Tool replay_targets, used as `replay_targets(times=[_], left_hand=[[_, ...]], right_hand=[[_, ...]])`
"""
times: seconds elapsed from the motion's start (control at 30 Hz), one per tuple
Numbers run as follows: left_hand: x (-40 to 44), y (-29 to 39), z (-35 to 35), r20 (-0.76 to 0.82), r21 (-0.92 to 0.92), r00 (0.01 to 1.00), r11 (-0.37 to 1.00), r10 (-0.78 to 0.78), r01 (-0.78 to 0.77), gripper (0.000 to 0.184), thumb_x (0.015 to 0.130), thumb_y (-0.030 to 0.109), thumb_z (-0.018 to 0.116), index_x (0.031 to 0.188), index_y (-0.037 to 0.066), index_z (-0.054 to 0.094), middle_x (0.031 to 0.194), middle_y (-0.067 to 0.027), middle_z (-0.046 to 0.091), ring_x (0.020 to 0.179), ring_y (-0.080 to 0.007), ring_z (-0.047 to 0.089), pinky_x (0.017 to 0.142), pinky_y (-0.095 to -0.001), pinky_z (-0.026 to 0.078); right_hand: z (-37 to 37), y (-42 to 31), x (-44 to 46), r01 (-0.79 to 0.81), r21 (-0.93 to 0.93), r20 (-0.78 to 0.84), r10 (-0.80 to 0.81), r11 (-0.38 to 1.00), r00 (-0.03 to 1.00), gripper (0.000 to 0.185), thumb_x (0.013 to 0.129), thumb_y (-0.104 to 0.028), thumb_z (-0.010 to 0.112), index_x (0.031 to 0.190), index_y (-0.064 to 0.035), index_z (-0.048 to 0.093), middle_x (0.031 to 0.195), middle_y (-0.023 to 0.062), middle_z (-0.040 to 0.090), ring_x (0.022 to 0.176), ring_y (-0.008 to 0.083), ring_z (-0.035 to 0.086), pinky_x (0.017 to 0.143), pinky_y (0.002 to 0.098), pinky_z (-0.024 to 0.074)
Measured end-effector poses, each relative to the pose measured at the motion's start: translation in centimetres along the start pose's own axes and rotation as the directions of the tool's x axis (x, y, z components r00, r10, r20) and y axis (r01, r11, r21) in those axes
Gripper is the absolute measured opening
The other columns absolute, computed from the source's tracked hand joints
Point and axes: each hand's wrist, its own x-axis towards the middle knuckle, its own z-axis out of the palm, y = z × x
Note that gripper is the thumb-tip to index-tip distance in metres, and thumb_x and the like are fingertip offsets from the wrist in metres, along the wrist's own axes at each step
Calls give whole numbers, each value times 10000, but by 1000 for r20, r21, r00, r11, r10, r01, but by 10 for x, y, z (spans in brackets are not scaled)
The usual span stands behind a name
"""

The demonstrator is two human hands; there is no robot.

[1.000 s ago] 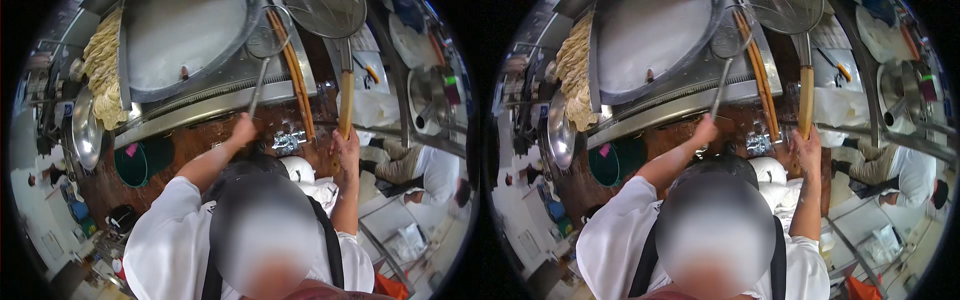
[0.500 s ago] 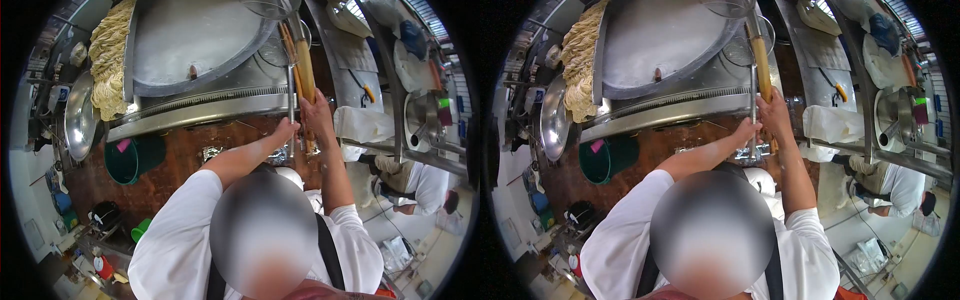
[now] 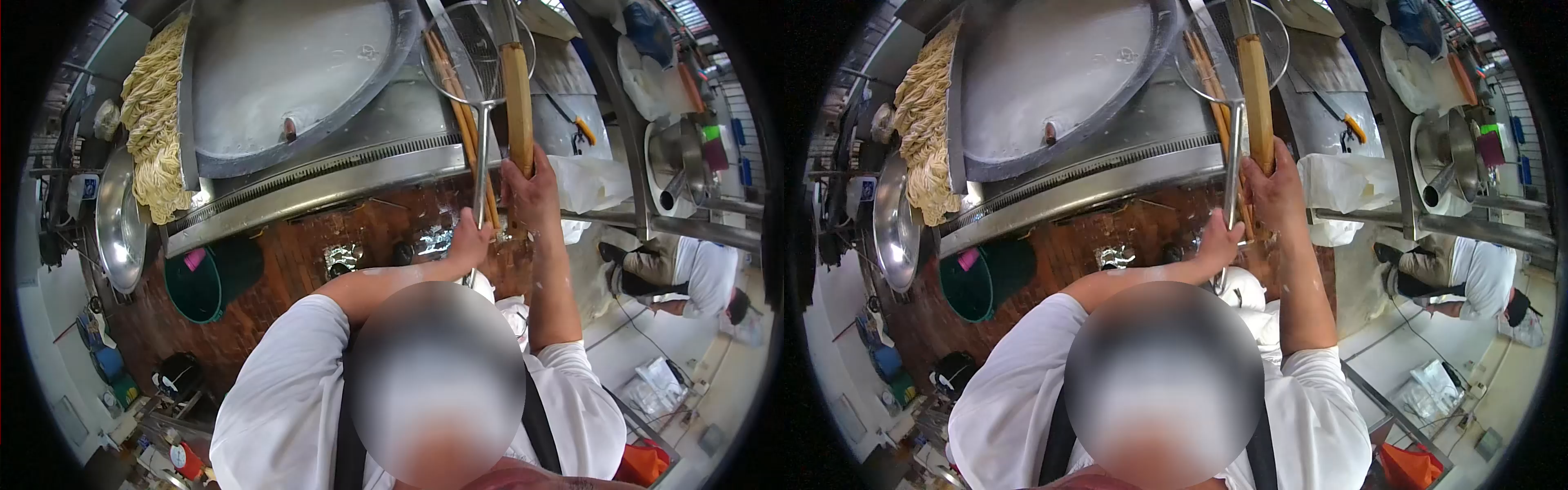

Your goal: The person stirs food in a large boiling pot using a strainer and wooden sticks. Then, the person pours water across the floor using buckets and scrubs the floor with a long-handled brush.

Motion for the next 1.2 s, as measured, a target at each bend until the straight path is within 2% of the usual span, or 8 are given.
replay_targets(times=[0.4, 0.53, 0.77, 0.8, 0.97, 1.07, 1.1, 1.2], left_hand=[[76, -89, 40, -189, 147, 977, 981, -95, 123, 430, 921, 271, 637, 1127, -5, 380, 914, -326, 614, 899, -533, 589, 753, -569, 457], [85, -94, 58, -76, -21, 976, 979, -206, 205, 526, 960, 331, 569, 1262, -31, 336, 1101, -358, 582, 1055, -540, 548, 875, -536, 466], [115, -104, 44, 260, 66, 906, 942, -335, 329, 706, 948, 429, 551, 1345, -105, 316, 1211, -353, 566, 1146, -458, 573, 951, -497, 454], [116, -107, 42, 265, 145, 928, 963, -261, 229, 743, 913, 462, 569, 1282, -126, 305, 1147, -405, 567, 1095, -527, 567, 923, -511, 477], [116, -83, -36, 431, 409, 877, 912, -213, 21, 483, 856, 420, 616, 908, -52, 700, 954, -276, 683, 932, -435, 659, 855, -478, 523], [117, -53, -138, -65, 402, 990, 911, 129, -92, 300, 861, 316, 617, 847, 29, 702, 872, -193, 703, 800, -360, 671, 758, -453, 536], [139, -65, -179, -227, 494, 900, 840, 372, -223, 275, 871, 295, 600, 867, 30, 679, 844, -192, 698, 785, -365, 671, 726, -448, 537], [176, -33, -315, -507, 638, 763, 769, 401, 20, 278, 868, 286, 590, 915, 19, 652, 880, -237, 675, 858, -398, 666, 751, -488, 530]], right_hand=[[-10, 18, -26, -73, 14, -31, 74, 997, 997, 274, 948, -88, 606, 1194, -12, 514, 692, 18, 552, 512, 81, 519, 447, 248, 417], [-15, 26, -37, -94, 13, -47, 95, 995, 994, 277, 946, -89, 610, 1198, -17, 520, 699, 23, 556, 508, 81, 515, 447, 246, 412], [-20, 35, -50, -88, 6, -98, 88, 996, 991, 258, 949, -81, 609, 1186, -17, 529, 722, 18, 564, 515, 81, 514, 454, 245, 417], [-19, 36, -51, -77, 7, -96, 77, 997, 992, 261, 950, -82, 610, 1189, -17, 527, 727, 17, 566, 519, 79, 515, 457, 243, 420], [-7, 36, -50, -77, 58, -20, 78, 995, 997, 295, 960, -100, 615, 1226, -21, 518, 825, 16, 586, 579, 64, 531, 488, 225, 443], [-1, 46, -46, -58, 2, -15, 58, 998, 998, 304, 960, -107, 617, 1234, -22, 516, 846, 15, 585, 585, 65, 532, 497, 223, 448], [1, 46, -45, -46, 13, -7, 46, 999, 999, 301, 960, -109, 618, 1230, -22, 519, 842, 14, 583, 587, 65, 533, 500, 222, 450], [8, 44, -46, -34, 41, 8, 33, 999, 999, 295, 959, -114, 620, 1222, -20, 525, 831, 12, 579, 585, 68, 536, 502, 222, 454]])
